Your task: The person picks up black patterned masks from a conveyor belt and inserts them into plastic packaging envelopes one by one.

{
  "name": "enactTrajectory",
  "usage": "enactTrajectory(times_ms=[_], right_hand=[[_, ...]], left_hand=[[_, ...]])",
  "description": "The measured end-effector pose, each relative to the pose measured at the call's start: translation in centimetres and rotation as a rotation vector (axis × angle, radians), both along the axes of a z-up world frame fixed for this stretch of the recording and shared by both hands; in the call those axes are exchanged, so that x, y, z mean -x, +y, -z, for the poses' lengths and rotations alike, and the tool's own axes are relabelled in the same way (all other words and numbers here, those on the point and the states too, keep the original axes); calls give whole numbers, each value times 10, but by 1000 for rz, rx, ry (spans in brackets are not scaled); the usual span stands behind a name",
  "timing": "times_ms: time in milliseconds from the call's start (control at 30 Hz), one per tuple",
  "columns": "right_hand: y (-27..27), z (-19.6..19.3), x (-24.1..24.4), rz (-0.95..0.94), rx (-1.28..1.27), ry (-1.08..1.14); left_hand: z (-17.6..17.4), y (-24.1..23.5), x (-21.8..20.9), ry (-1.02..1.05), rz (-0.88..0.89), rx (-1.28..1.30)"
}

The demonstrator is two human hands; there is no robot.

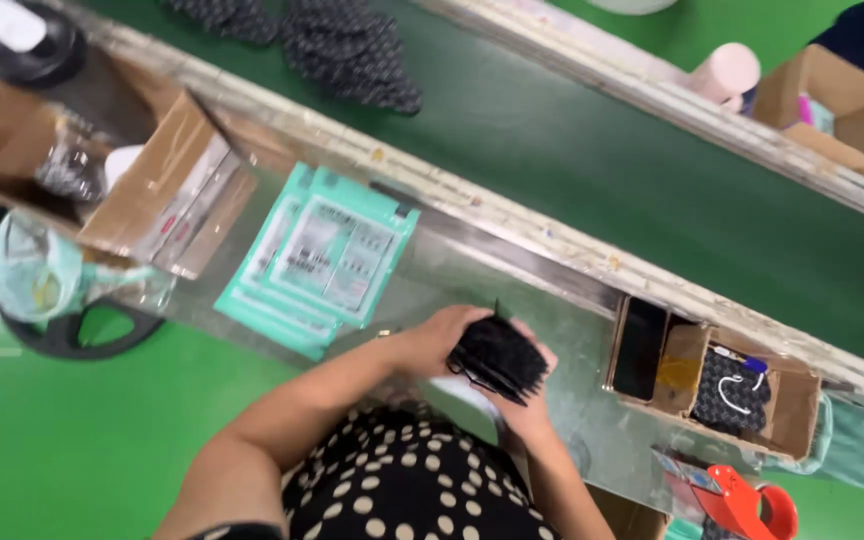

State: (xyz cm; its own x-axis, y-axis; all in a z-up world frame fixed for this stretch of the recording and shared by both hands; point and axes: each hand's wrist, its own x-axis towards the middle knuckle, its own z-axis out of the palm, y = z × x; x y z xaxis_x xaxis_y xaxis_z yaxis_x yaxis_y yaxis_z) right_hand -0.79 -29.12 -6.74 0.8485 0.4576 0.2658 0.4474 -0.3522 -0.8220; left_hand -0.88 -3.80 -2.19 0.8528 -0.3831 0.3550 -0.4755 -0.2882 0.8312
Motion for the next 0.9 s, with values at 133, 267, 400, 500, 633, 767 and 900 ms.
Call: enactTrajectory(times_ms=[133, 267, 400, 500, 633, 767, 900], right_hand=[[20, -25, -6, -119, -379, 183], [-2, 41, -21, -116, -216, -58], [-35, 72, -38, -161, 354, -411], [-14, 24, -35, -71, 165, -257], [19, -44, -30, -2, -13, -78], [9, -14, -35, -90, 43, -82], [6, -20, -29, -36, 70, -214]], left_hand=[[24, 1, -1, 86, -85, -38], [7, 19, -12, -70, -66, -142], [42, 79, -42, -14, -559, -318], [24, 135, -53, 95, -823, -439], [18, 150, -59, -46, -805, -497], [19, 152, -63, 188, -804, -550], [36, 160, -59, 77, -790, -377]])
